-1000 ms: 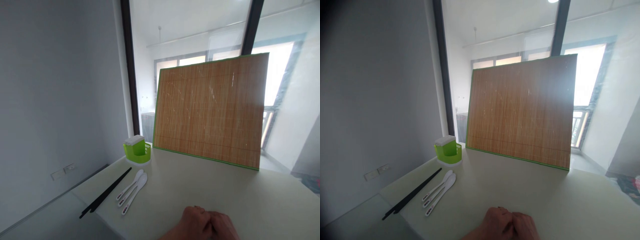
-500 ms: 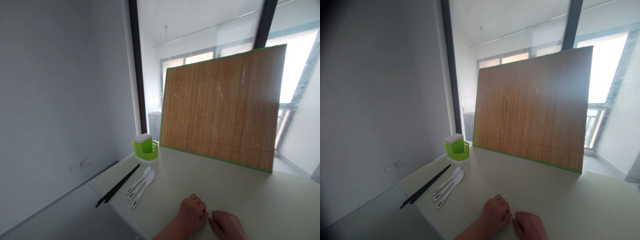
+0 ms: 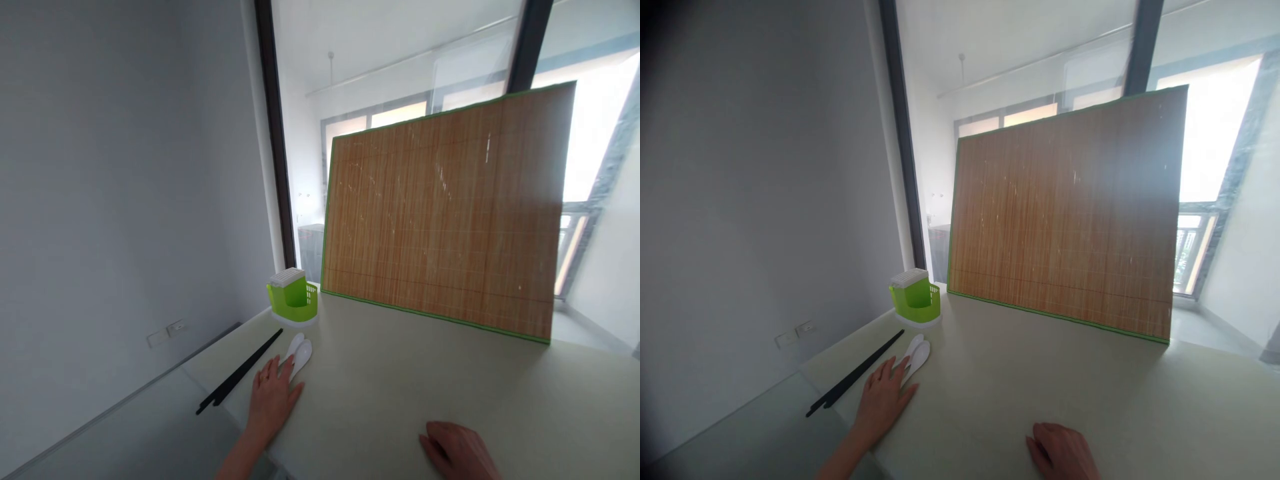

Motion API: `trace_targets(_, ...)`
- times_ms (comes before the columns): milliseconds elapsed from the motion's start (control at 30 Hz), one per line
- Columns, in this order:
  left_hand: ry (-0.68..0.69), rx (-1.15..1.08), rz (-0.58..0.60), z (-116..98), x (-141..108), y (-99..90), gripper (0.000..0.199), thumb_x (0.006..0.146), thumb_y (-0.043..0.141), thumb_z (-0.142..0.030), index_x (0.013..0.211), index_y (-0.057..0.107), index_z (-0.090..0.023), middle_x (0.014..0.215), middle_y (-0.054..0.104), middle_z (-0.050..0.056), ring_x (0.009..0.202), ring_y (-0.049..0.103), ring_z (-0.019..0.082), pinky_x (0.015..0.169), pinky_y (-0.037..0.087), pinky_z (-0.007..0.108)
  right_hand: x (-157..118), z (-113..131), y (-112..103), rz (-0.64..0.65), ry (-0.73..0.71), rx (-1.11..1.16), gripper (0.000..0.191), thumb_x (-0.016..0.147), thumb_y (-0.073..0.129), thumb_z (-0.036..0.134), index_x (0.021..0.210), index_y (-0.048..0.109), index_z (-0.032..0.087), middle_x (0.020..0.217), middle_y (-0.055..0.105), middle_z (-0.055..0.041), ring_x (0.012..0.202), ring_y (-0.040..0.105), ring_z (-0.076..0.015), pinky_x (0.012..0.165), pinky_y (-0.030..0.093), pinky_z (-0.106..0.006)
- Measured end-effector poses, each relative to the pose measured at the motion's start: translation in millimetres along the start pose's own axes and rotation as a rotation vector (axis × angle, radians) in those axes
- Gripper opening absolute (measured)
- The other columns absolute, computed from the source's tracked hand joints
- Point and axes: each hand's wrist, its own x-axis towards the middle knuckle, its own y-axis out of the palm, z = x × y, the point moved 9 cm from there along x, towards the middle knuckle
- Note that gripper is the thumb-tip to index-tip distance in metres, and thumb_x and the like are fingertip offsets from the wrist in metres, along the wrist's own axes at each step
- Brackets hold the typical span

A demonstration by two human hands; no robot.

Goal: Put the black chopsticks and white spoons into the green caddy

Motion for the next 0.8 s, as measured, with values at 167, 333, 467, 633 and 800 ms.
trace_targets(167, -0.061, 0.014, 0.101, 20, -5, 9.2, 0.059, 0.086, 0.036, -0.046, 0.138, 0.032, -0.021, 0.137, 0.043, 0.014, 0.121, 0.042, 0.029, 0.097, 0.030, 0.042, 1, 0, 1, 0.038, 0.014, -0.015, 0.028, 0.091, 0.040, 0.031, 0.066, 0.049, 0.022, 0.062, 0.060, 0.0026, 0.058, 0.059, -0.0144, 0.054, 0.026, -0.026)
trace_targets(333, 0.007, 0.084, 0.147, 16, -1, 10.4, 0.048, 0.088, 0.032, -0.025, 0.134, 0.038, -0.017, 0.112, 0.059, 0.013, 0.105, 0.052, 0.027, 0.085, 0.039, 0.038, 1, 2, -2, 0.053, 0.023, -0.017, 0.028, 0.091, 0.041, 0.032, 0.067, 0.049, 0.022, 0.063, 0.060, 0.0025, 0.059, 0.059, -0.0143, 0.055, 0.025, -0.026)
trace_targets(467, 0.026, 0.153, 0.149, 15, 7, 14.8, 0.049, 0.085, 0.026, -0.008, 0.131, 0.042, -0.013, 0.106, 0.059, 0.014, 0.099, 0.054, 0.024, 0.079, 0.042, 0.033, 1, 4, -4, 0.066, 0.036, -0.022, 0.026, 0.091, 0.041, 0.029, 0.067, 0.049, 0.022, 0.063, 0.060, 0.0027, 0.060, 0.059, -0.0142, 0.055, 0.025, -0.026)
trace_targets(633, 0.017, 0.096, 0.235, 0, 14, 25.3, 0.047, 0.086, 0.021, -0.004, 0.126, 0.046, -0.010, 0.107, 0.057, 0.015, 0.097, 0.055, 0.022, 0.078, 0.043, 0.032, 3, 4, -5, 0.074, 0.058, -0.016, 0.024, 0.089, 0.042, 0.027, 0.067, 0.048, 0.021, 0.063, 0.060, 0.0023, 0.060, 0.059, -0.0143, 0.054, 0.026, -0.026)
trace_targets(800, 0.126, -0.027, 0.272, -71, -2, 14.4, 0.049, 0.087, 0.021, -0.006, 0.130, 0.042, -0.012, 0.109, 0.056, 0.012, 0.099, 0.053, 0.020, 0.081, 0.043, 0.030, 5, 3, -20, 0.036, 0.089, 0.145, 0.018, 0.091, 0.040, 0.029, 0.077, 0.049, 0.023, 0.069, 0.059, 0.0031, 0.062, 0.057, -0.0127, 0.057, 0.032, -0.023)
